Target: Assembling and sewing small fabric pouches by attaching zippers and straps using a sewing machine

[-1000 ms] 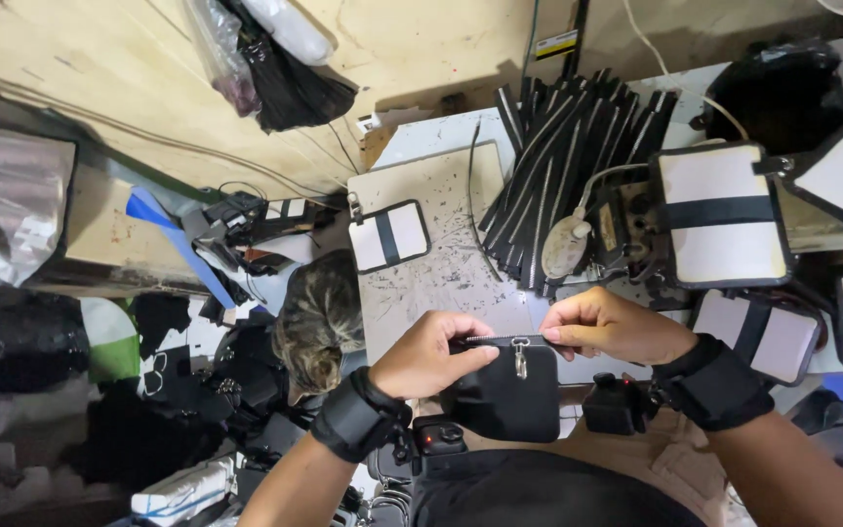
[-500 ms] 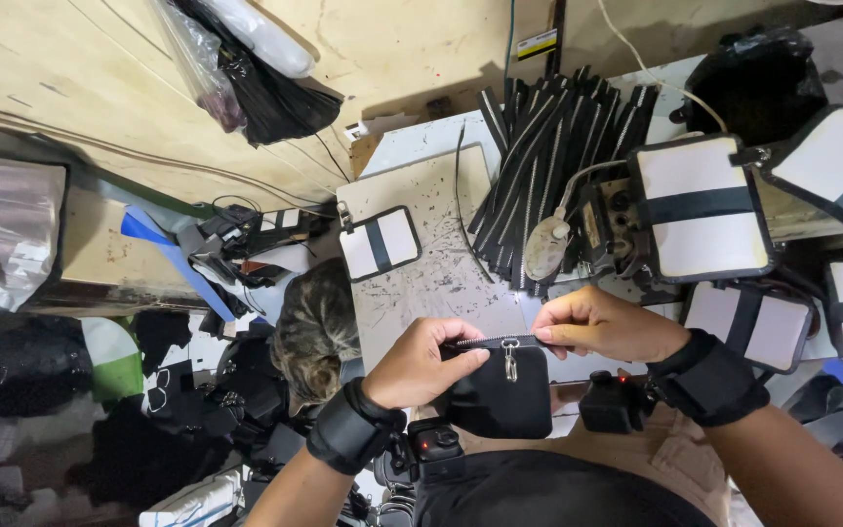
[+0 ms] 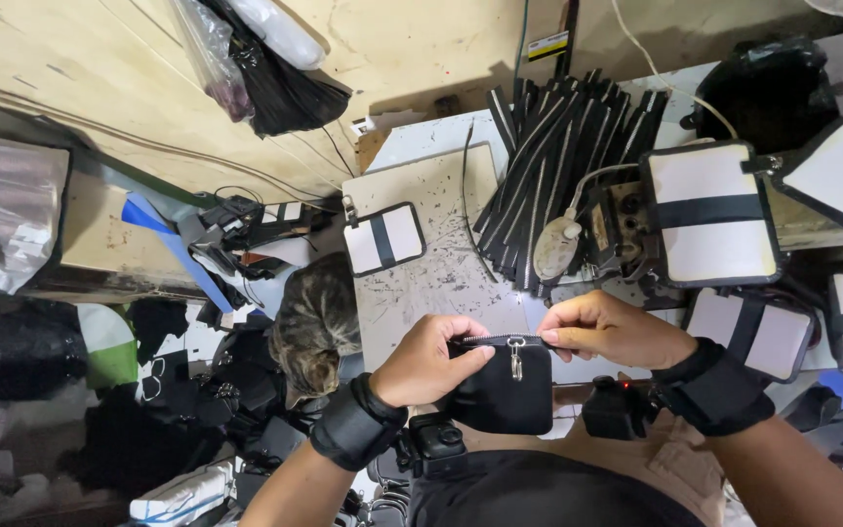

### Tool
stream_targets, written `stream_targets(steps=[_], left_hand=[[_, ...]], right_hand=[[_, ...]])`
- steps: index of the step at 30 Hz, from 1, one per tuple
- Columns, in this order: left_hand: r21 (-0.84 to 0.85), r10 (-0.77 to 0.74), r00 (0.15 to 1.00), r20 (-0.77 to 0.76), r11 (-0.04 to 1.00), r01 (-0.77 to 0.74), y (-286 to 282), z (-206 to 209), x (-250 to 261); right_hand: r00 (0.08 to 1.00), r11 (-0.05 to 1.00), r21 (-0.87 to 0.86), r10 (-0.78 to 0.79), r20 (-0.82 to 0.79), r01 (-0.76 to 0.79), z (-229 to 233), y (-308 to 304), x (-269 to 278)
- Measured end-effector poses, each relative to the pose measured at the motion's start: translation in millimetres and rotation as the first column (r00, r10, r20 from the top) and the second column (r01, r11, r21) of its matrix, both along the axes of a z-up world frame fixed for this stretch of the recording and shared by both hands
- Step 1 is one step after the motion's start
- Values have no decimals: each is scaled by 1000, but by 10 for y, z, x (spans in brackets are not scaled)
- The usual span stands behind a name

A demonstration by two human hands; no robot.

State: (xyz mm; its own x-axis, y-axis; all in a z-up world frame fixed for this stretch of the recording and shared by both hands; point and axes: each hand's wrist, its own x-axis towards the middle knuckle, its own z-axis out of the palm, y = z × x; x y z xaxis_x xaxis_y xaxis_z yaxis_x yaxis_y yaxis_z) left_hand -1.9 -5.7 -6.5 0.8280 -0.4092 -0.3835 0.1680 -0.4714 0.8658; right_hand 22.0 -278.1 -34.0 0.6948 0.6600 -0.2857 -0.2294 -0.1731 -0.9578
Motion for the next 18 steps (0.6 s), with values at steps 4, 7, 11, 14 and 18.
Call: stream_targets(steps=[4,7,11,14,18], left_hand=[[1,11,1000,12,1000,-11,-13,-49,-12],[3,18,1000,25,1000,-18,-20,-51,-21],[1,17,999,40,1000,-17,-30,-27,-36],[11,17,998,60,1000,-18,-37,-3,-33],[38,9,997,78,999,-12,-55,39,-10]], right_hand=[[1000,1000,24,-7,-22,7,-32,-10,-5],[1000,999,24,-21,-22,22,14,5,-8],[999,999,25,-37,-16,37,26,26,-15],[998,998,35,-59,-19,59,-49,2,-37],[995,993,60,-98,-4,98,-201,-25,-41]])
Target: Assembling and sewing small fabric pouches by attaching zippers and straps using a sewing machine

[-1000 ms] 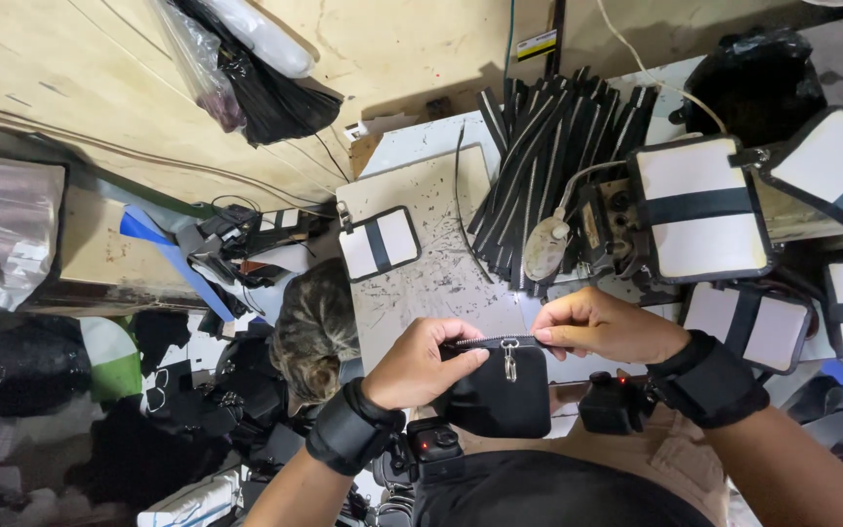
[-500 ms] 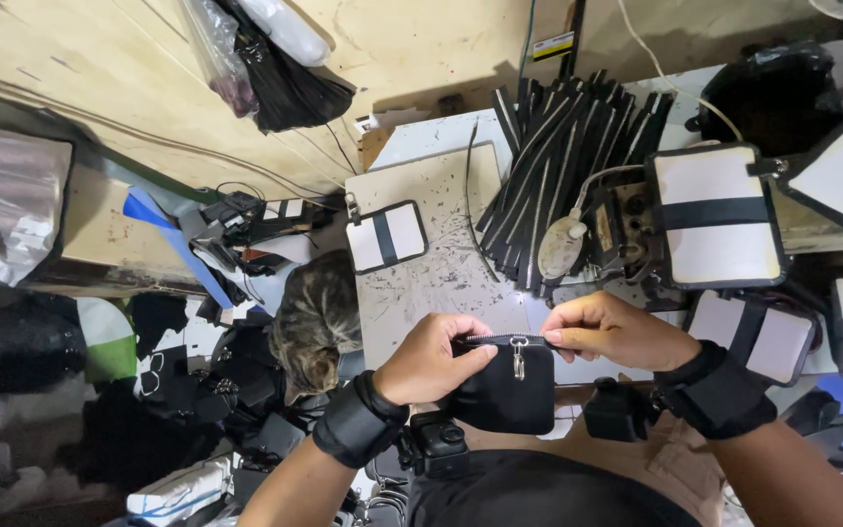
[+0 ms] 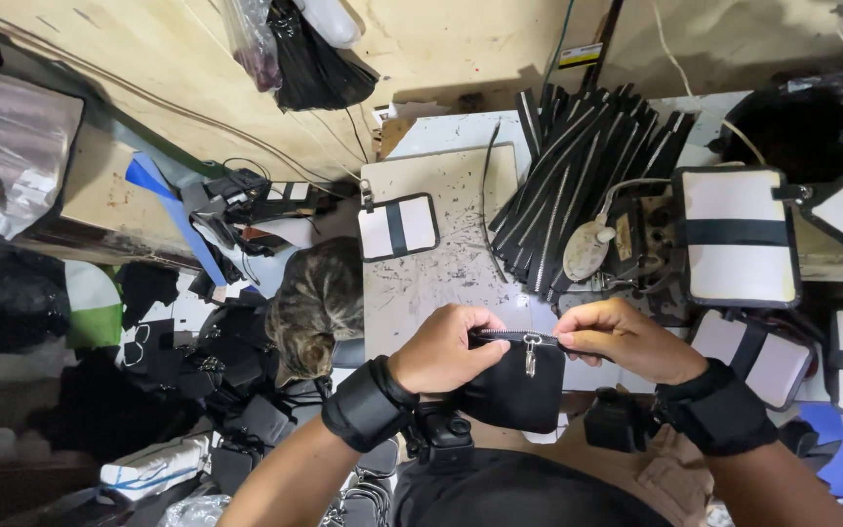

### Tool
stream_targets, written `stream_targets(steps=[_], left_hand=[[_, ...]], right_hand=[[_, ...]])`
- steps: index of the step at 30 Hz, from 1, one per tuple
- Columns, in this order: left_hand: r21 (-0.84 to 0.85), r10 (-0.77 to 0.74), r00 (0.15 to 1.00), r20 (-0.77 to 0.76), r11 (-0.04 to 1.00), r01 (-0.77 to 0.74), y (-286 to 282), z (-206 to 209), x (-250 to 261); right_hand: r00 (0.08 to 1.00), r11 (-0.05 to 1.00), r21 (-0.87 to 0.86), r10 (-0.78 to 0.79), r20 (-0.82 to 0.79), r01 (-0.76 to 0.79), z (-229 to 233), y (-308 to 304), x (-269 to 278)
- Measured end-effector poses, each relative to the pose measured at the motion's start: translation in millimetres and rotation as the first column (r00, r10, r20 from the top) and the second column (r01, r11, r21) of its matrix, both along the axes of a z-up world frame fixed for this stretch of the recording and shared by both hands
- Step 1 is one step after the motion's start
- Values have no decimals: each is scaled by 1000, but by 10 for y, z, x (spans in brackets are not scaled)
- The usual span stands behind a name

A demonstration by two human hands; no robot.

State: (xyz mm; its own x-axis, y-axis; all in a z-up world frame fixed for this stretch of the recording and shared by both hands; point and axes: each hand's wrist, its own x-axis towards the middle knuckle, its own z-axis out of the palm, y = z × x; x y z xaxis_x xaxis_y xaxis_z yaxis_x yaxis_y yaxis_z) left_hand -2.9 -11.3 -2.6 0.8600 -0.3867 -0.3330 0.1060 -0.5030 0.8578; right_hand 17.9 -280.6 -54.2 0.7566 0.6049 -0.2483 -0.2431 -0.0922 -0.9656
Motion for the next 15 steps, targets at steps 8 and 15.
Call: stream_targets(steps=[8,15], left_hand=[[0,-4,1000,-12,1000,4,-1,-30,46],[-29,-22,1000,-9,999,22,12,-11,63]], right_hand=[[989,997,-70,-8,146,19,-15,86,23],[989,998,-33,-45,141,50,-108,110,-32]])
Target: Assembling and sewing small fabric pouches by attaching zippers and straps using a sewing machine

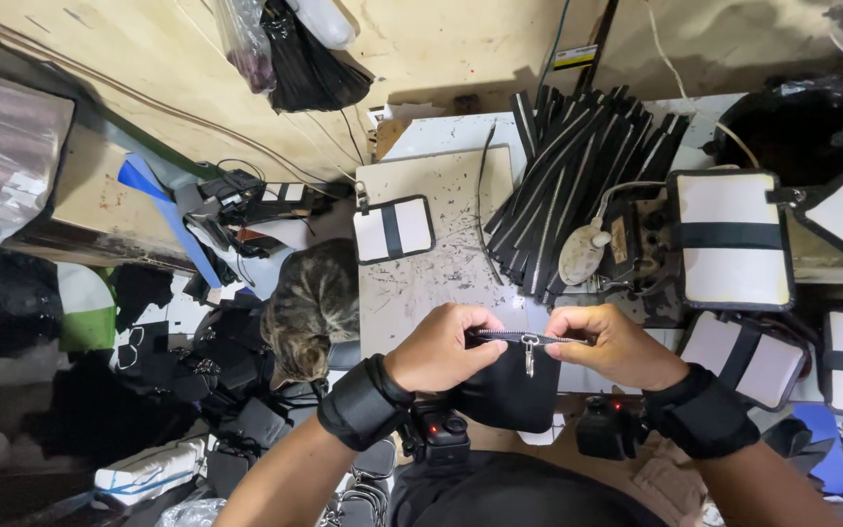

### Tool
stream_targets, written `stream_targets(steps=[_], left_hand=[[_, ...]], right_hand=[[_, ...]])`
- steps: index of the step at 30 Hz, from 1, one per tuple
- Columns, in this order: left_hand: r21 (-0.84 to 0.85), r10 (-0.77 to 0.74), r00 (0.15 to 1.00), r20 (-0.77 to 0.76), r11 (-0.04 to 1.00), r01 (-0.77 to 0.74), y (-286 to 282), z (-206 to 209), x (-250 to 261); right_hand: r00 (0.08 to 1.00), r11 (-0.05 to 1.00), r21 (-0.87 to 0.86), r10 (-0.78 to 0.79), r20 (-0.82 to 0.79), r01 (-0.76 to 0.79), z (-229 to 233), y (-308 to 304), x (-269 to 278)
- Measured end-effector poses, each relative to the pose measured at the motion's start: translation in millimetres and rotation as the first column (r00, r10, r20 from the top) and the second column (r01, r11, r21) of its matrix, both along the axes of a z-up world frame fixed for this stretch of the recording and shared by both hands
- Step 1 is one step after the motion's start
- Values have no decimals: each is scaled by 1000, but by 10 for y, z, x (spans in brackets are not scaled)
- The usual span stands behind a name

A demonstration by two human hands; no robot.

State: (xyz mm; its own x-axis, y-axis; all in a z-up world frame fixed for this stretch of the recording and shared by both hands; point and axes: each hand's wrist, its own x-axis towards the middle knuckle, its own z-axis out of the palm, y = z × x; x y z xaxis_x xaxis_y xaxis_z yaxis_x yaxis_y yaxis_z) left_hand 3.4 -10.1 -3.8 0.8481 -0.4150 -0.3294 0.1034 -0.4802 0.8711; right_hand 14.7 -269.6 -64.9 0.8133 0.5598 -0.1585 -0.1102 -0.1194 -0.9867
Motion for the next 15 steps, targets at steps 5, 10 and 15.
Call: stream_targets(steps=[5,10,15], left_hand=[[-8,-12,1000,5,1000,12,8,0,4],[-12,-26,1000,1,1000,26,-4,50,-5],[-22,-24,1000,-17,999,23,-1,-6,-35]], right_hand=[[999,999,6,-35,7,35,174,99,-23],[998,999,10,-53,17,53,121,86,-68],[999,999,20,-31,27,31,236,121,-80]])
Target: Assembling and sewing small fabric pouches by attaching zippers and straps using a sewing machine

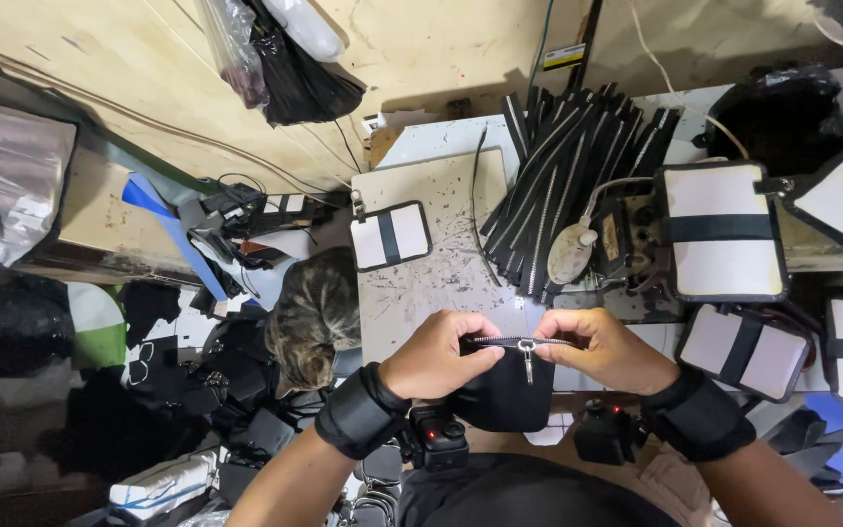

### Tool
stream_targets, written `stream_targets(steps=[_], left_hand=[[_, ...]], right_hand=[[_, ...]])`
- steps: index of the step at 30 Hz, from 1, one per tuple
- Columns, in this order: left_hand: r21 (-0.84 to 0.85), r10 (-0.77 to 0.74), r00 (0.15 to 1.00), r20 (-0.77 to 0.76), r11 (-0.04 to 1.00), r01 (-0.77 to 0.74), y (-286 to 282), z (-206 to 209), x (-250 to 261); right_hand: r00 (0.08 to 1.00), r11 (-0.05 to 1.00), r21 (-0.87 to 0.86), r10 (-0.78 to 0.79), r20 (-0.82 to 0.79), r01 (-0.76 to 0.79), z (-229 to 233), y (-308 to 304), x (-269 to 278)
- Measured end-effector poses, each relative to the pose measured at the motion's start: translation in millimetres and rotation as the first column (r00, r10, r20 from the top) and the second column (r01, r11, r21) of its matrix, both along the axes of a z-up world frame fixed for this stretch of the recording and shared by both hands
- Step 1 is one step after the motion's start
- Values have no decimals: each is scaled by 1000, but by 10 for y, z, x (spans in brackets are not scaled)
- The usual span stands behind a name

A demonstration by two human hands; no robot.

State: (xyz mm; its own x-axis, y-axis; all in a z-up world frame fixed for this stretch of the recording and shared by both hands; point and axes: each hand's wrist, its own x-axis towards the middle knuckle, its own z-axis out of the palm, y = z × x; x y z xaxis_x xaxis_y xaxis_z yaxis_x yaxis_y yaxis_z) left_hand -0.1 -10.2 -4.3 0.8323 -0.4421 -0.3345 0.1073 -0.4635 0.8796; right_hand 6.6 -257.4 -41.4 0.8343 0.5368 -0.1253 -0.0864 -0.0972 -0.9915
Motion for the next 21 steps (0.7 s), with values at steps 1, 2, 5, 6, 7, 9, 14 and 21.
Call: stream_targets(steps=[1,2,5,6,7,9,14,21], left_hand=[[1,0,1000,0,1000,0,6,11,6],[4,2,1000,9,1000,-2,9,21,14],[4,1,1000,13,1000,-1,23,41,22],[1,-3,1000,7,1000,3,27,44,20],[2,-4,1000,6,1000,4,30,30,15],[-2,-21,1000,10,1000,21,33,0,-2],[6,-54,997,60,999,54,17,55,-8],[44,-47,999,4,998,46,15,43,-28]], right_hand=[[1000,1000,1,0,0,0,11,-1,1],[1000,1000,17,-4,-3,4,22,-5,5],[999,997,71,-20,-43,23,-66,-21,-30],[996,993,110,-31,-82,40,-118,-29,-54],[996,993,110,-33,-83,42,-133,-33,-55],[993,992,121,-31,-118,45,-167,-42,-65],[988,992,119,-15,-156,34,-232,-30,-46],[984,997,72,23,-177,-10,-79,-31,-11]])
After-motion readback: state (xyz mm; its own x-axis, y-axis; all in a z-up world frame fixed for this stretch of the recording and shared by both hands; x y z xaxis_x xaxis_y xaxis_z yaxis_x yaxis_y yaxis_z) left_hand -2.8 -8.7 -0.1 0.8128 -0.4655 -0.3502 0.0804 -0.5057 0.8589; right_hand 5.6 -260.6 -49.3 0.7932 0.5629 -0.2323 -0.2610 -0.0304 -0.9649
